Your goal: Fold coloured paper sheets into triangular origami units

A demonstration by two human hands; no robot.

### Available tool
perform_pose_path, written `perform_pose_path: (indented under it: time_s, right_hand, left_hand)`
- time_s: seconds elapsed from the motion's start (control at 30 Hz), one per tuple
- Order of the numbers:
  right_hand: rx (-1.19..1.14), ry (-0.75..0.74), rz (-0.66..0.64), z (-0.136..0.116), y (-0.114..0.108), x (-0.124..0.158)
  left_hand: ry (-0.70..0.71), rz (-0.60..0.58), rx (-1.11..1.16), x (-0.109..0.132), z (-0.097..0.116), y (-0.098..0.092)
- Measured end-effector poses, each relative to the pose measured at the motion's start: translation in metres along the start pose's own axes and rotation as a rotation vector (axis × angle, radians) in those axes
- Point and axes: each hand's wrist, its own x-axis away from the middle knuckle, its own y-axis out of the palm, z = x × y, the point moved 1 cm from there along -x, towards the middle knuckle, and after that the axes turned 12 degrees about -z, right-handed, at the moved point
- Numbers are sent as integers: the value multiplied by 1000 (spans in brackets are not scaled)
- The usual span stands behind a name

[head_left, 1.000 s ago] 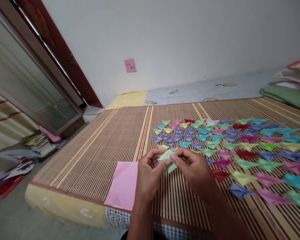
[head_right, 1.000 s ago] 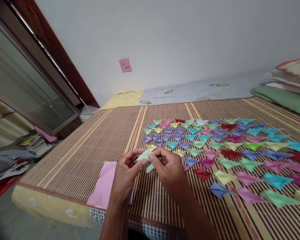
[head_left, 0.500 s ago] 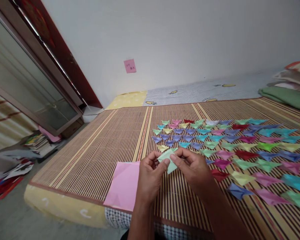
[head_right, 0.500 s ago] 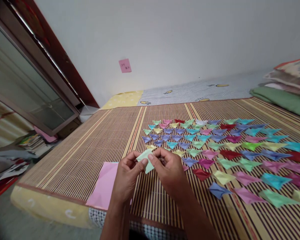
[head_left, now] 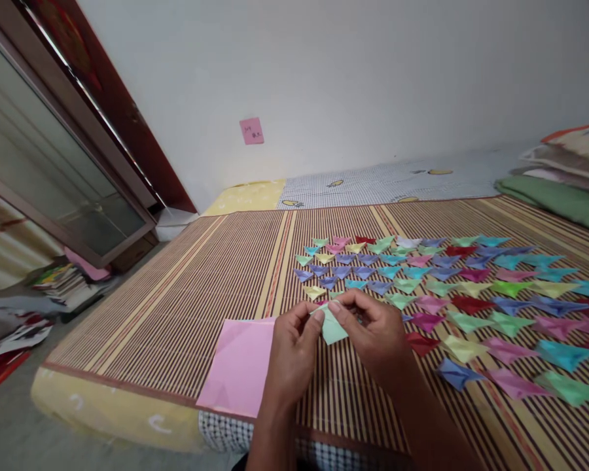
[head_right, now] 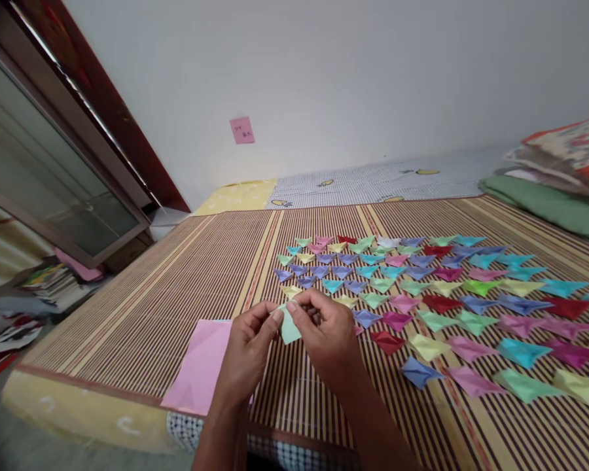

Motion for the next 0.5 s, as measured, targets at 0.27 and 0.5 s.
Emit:
perform_pose_path:
  time_s: [0.27,0.5]
  right_hand:
    - [-78,53,-60,4,-2,-1]
    - [-18,37,-89,8,-10,-2]
  left_hand:
    - [-32,-59,-44,2,-3,-2]
    - [-33,84,74,0,-7,-10]
